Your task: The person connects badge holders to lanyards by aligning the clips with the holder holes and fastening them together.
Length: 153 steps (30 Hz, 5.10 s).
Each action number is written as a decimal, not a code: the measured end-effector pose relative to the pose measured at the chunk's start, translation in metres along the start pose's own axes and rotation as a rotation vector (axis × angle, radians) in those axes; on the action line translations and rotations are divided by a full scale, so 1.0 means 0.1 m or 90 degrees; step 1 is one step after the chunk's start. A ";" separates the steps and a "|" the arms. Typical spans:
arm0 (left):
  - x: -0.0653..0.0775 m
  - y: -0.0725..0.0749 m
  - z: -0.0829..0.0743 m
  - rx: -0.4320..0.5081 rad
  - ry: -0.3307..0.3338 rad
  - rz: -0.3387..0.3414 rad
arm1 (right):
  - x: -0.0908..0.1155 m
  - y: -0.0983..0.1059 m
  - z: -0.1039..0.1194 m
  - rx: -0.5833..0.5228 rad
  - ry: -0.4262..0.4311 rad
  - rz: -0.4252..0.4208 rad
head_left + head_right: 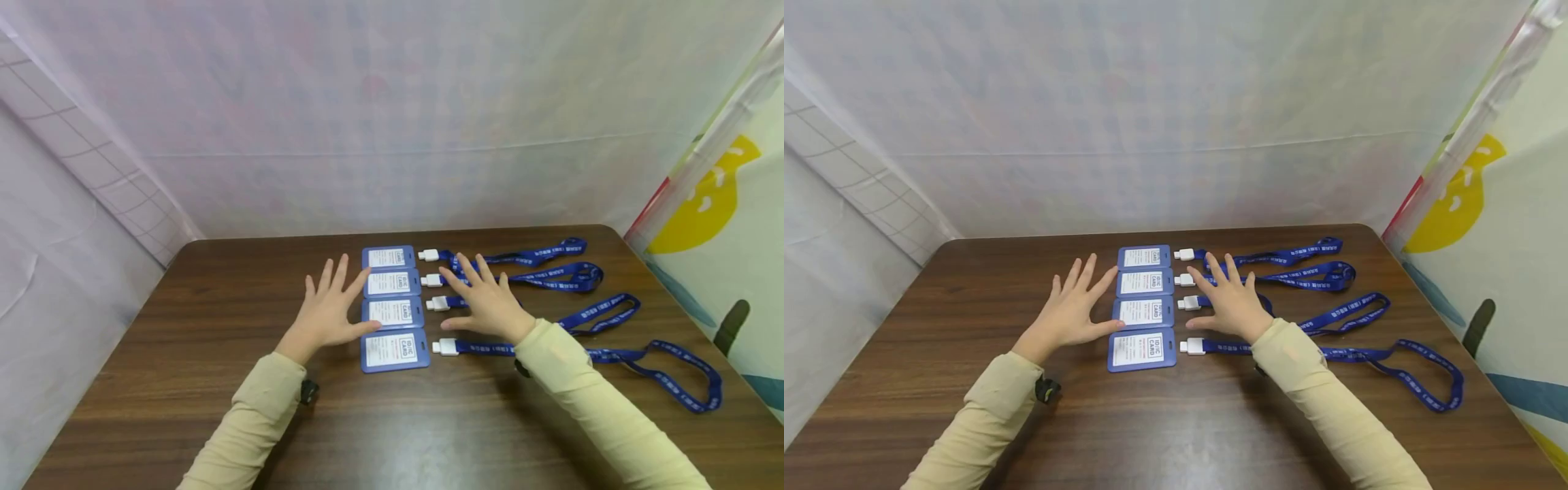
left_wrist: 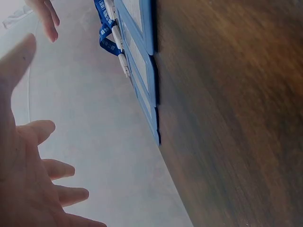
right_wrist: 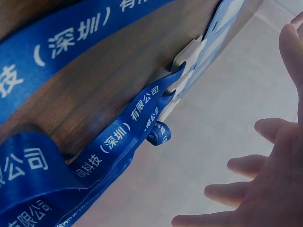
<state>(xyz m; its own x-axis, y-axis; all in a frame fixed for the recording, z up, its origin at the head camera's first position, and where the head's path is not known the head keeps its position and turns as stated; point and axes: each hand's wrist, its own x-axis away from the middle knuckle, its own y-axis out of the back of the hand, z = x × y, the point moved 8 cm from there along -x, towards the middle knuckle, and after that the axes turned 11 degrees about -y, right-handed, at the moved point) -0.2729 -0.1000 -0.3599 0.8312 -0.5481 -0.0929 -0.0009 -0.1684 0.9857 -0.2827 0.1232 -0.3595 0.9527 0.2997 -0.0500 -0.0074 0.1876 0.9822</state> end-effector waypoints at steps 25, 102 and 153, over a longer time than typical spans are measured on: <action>0.07 0.22 -0.14 -0.089 -0.083 -0.148 | 0.10 0.21 0.07 0.004 0.104 -0.147; 0.14 -0.20 -0.48 -0.053 -0.272 0.010 | 0.20 -0.37 0.43 -0.017 0.200 0.071; 0.05 -0.36 -0.57 -0.011 -0.207 0.136 | 0.19 -0.33 0.57 -0.035 0.263 0.052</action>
<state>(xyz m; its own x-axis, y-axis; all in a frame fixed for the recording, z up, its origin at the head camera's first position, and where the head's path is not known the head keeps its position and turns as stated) -0.2370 -0.0502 -0.3881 0.5935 -0.8011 0.0782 -0.1430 -0.0093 0.9897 -0.2475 0.0696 -0.3830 0.7463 0.6635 -0.0523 -0.1043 0.1941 0.9754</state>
